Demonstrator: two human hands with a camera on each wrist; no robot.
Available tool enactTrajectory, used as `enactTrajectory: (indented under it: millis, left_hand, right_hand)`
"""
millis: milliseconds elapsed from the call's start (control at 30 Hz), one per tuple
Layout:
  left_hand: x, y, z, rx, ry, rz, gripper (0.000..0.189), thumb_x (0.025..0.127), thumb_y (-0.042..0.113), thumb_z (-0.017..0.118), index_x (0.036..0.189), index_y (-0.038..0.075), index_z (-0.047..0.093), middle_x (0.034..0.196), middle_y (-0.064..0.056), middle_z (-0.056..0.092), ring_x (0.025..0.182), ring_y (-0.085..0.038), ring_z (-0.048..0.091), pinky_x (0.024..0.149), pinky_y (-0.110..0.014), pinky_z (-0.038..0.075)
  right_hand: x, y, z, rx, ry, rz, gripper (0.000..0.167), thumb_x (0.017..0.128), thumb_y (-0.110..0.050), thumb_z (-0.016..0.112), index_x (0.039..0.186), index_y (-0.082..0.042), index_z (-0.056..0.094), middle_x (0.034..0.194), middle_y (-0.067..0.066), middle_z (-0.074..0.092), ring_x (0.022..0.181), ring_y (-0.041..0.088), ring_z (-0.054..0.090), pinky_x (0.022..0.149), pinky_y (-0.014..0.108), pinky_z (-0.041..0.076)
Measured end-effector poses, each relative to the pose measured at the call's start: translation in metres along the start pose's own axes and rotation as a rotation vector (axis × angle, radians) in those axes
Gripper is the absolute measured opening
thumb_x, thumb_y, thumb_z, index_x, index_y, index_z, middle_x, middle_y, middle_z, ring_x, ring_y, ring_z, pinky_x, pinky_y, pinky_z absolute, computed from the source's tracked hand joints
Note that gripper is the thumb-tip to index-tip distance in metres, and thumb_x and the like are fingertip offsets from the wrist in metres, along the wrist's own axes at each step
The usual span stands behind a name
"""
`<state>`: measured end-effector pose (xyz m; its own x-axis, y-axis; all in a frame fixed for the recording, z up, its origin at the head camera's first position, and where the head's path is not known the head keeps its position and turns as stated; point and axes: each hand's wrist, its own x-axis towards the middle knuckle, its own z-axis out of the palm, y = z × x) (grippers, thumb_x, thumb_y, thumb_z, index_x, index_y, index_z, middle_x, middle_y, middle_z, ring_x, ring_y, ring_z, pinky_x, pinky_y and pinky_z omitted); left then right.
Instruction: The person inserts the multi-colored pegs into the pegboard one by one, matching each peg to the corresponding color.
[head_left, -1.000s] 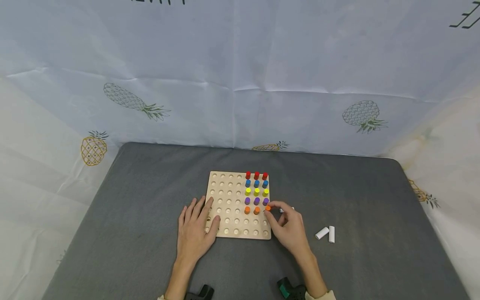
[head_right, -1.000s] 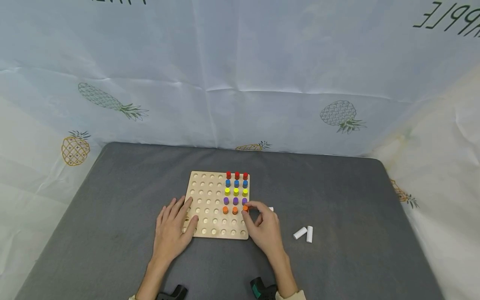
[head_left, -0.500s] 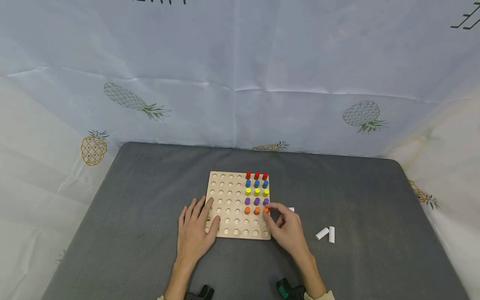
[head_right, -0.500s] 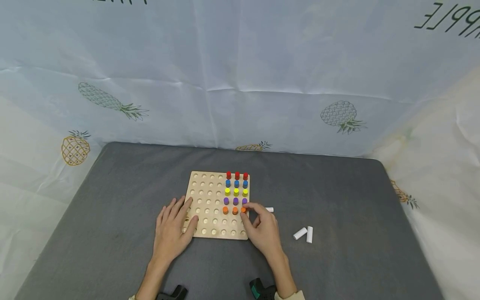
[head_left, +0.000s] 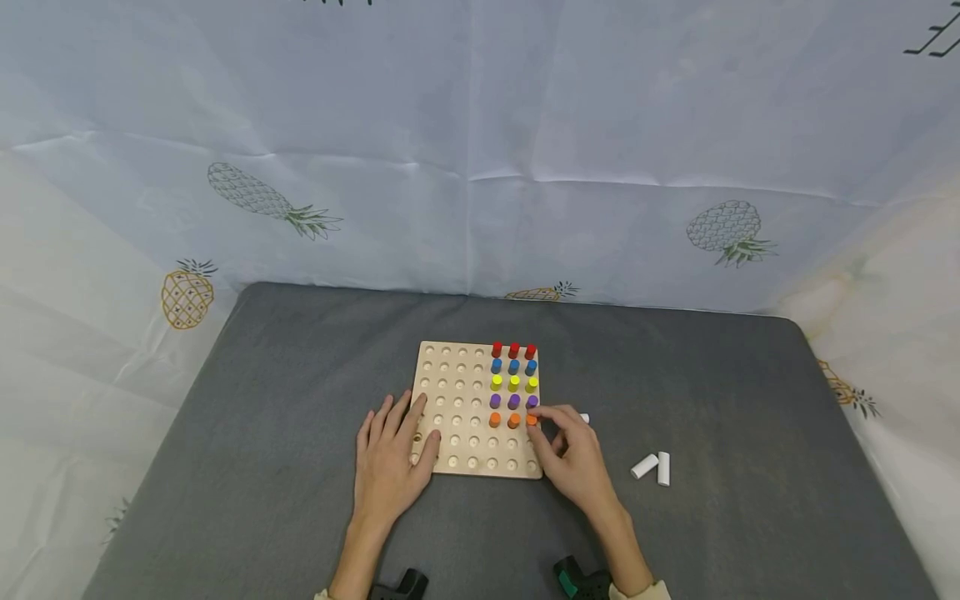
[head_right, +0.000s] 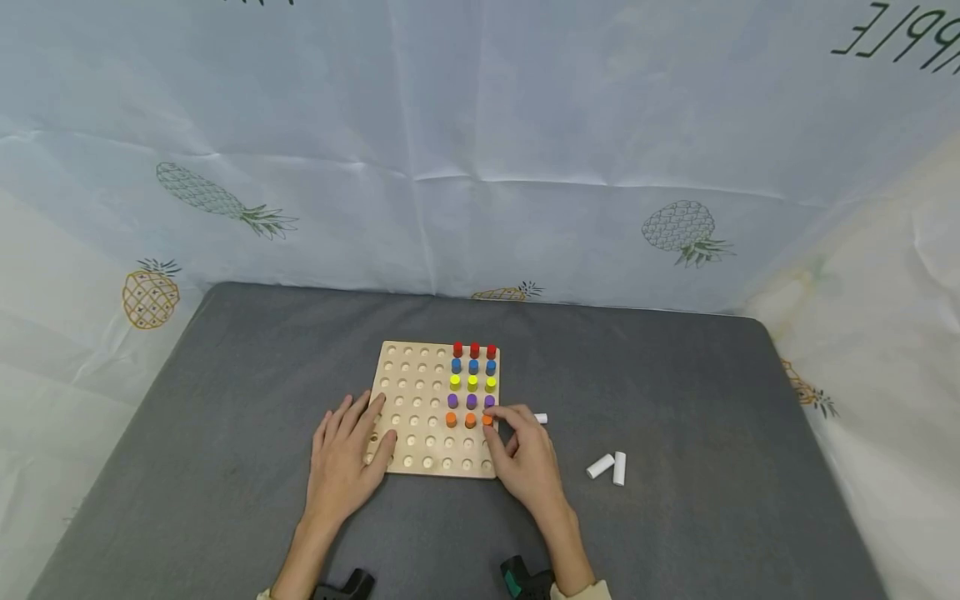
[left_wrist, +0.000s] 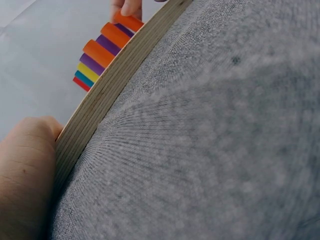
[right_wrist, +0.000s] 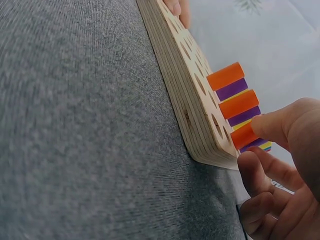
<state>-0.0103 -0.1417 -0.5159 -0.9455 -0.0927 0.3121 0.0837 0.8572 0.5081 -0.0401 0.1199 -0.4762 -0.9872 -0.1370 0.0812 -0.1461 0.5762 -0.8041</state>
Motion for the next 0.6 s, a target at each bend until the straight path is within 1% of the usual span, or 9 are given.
enactTrajectory:
  millis: [100,233,367,600]
  left_hand:
    - [0.000,0.000,0.000,-0.002,0.002,0.000,0.055,0.095,0.037,0.066,0.145,0.016,0.059,0.150,-0.014,0.057,0.146,-0.040,0.044,0.121,-0.060,0.026]
    - [0.000,0.000,0.000,-0.002,0.005,0.003,0.055,0.094,0.036,0.066,0.145,0.015,0.060,0.150,-0.015,0.057,0.145,-0.040,0.044,0.121,-0.060,0.026]
    - [0.001,0.001,-0.001,-0.004,0.010,0.006,0.054,0.094,0.036,0.066,0.144,0.015,0.060,0.150,-0.015,0.058,0.145,-0.041,0.045,0.121,-0.060,0.026]
    - [0.001,0.000,-0.001,-0.002,0.011,0.008,0.054,0.094,0.036,0.066,0.144,0.016,0.060,0.149,-0.014,0.058,0.145,-0.040,0.045,0.121,-0.060,0.027]
  right_hand:
    - [0.000,0.002,-0.001,-0.006,-0.001,-0.013,0.022,0.092,-0.011,0.075,0.114,-0.011,0.074,0.101,0.006,0.066,0.057,0.000,0.043,0.048,0.018,0.040]
    - [0.001,0.004,-0.004,-0.016,0.004,-0.032,0.022,0.091,-0.012,0.077,0.113,-0.012,0.076,0.107,0.008,0.067,0.057,-0.001,0.044,0.049,0.018,0.041]
    - [0.002,0.006,-0.009,-0.038,0.008,-0.026,0.025,0.089,-0.011,0.079,0.114,-0.014,0.076,0.113,0.009,0.067,0.055,-0.002,0.044,0.048,0.019,0.041]
    - [0.003,0.012,-0.020,-0.093,0.042,-0.002,0.028,0.087,-0.007,0.080,0.115,-0.012,0.076,0.114,0.008,0.068,0.056,-0.002,0.045,0.049,0.019,0.041]
